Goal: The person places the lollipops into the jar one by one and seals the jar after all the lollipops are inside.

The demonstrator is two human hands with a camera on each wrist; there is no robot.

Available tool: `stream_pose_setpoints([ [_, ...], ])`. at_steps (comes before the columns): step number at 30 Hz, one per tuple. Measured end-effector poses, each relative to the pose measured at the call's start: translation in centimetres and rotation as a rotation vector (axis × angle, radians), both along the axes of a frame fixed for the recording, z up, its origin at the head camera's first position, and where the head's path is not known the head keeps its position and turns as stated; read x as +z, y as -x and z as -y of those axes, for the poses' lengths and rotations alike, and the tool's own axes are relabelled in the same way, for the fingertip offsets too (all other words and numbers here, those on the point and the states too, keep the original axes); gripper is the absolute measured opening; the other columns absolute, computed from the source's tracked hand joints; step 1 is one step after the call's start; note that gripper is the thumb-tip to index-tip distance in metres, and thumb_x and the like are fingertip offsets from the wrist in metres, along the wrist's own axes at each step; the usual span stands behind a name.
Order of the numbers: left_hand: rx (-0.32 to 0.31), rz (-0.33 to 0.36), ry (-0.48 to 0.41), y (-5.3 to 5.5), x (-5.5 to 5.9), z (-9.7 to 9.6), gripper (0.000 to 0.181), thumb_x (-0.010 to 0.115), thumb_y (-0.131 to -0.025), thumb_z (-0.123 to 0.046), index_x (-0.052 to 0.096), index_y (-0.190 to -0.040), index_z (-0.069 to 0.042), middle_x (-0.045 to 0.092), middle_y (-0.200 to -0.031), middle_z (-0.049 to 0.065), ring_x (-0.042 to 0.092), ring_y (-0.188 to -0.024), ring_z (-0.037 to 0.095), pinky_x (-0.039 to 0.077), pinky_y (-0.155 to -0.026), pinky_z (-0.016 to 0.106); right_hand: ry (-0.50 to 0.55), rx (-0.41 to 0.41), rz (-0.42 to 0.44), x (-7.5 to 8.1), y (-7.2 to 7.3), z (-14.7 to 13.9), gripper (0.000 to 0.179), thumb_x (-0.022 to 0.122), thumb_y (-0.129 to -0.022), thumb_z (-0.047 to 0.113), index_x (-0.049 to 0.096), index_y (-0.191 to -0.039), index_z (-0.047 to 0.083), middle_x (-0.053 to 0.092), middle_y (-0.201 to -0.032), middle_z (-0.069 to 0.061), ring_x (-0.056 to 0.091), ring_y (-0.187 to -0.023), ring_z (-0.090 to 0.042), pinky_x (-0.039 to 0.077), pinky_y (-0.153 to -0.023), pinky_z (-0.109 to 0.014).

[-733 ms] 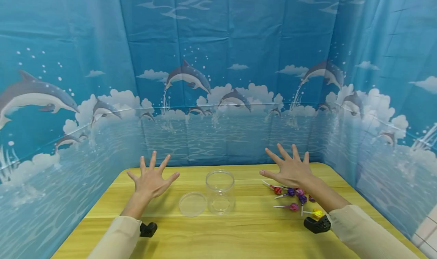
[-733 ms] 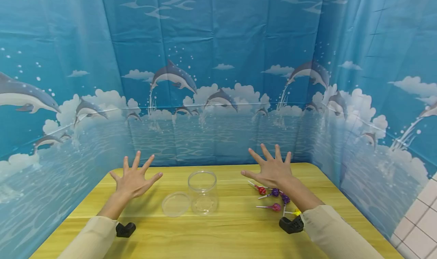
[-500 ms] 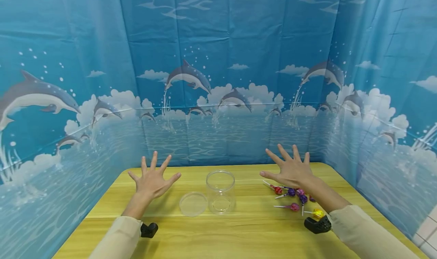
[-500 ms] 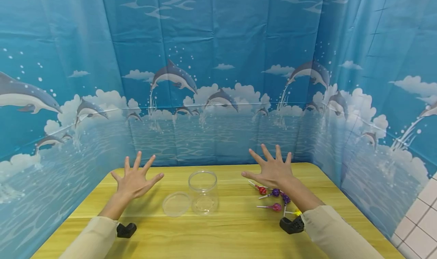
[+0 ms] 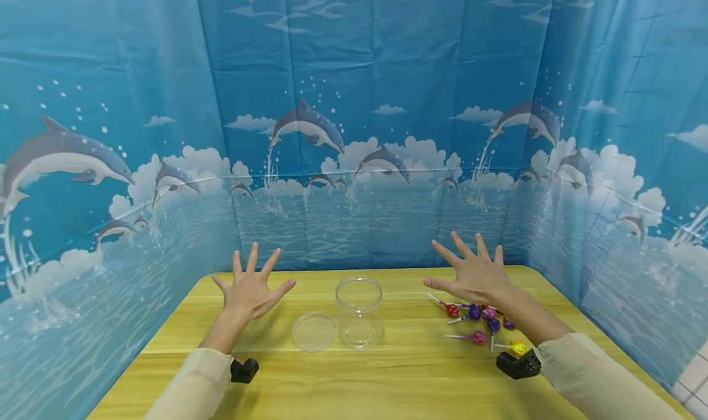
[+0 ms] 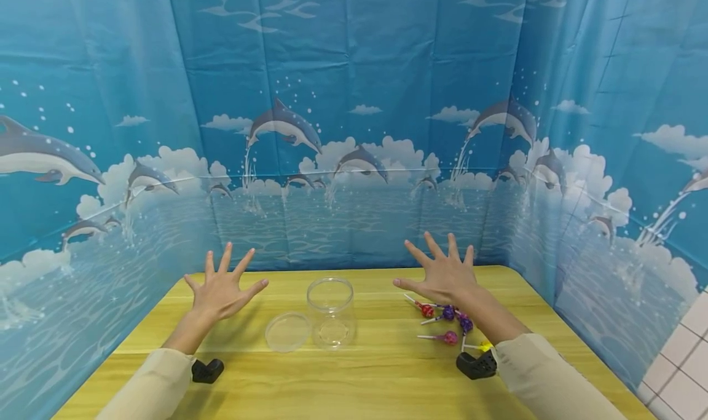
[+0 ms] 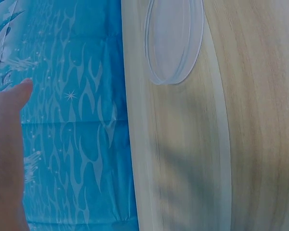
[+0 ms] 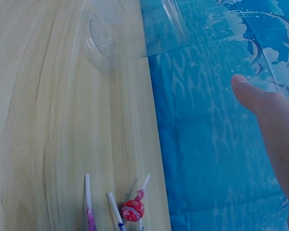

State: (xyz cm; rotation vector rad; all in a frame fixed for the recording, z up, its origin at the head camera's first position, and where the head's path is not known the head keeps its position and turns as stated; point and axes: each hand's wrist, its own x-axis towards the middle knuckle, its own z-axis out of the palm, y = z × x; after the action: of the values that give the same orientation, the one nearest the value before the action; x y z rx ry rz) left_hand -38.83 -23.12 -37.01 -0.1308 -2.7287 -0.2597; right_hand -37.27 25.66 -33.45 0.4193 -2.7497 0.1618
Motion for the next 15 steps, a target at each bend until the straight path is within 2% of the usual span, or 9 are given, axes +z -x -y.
stream_pose_setpoints([
  [6,-0.065,-0.023,-0.044,0.1,-0.2,-0.6,0.088,0.044,-0.093,-0.081,0.026,-0.166,-0.035,0.001,-0.172,0.015,-0.009,-0.151,0.055,-0.005,-0.094,0.092,0.018,0.012,0.008,0.4,-0.7,-0.4,0.096,0.051,-0.089,0.083,0.029,-0.165,0.029,0.018,-0.168,-0.021,0.002,-0.146,-0.063,-0.003,-0.102,-0.087],
  [9,-0.121,-0.019,-0.113,0.1,-0.4,-1.5,0.084,0.046,-0.097,-0.076,0.025,-0.166,-0.034,0.001,-0.172,0.015,-0.007,-0.152,0.053,-0.001,-0.098,0.090,0.034,0.042,-0.004,0.7,-1.2,-0.9,0.093,0.055,-0.090,0.078,0.032,-0.164,0.027,0.022,-0.168,-0.020,0.005,-0.146,-0.063,0.000,-0.101,-0.088],
  [15,-0.255,-0.006,-0.288,0.1,-1.1,-4.1,0.084,0.049,-0.098,-0.071,0.024,-0.166,-0.030,0.006,-0.172,0.015,0.003,-0.155,0.045,0.015,-0.108,0.082,0.084,0.112,-0.061,0.6,-1.5,-2.3,0.088,0.064,-0.091,0.070,0.040,-0.161,0.023,0.029,-0.166,-0.018,0.016,-0.148,-0.058,0.008,-0.103,-0.086],
])
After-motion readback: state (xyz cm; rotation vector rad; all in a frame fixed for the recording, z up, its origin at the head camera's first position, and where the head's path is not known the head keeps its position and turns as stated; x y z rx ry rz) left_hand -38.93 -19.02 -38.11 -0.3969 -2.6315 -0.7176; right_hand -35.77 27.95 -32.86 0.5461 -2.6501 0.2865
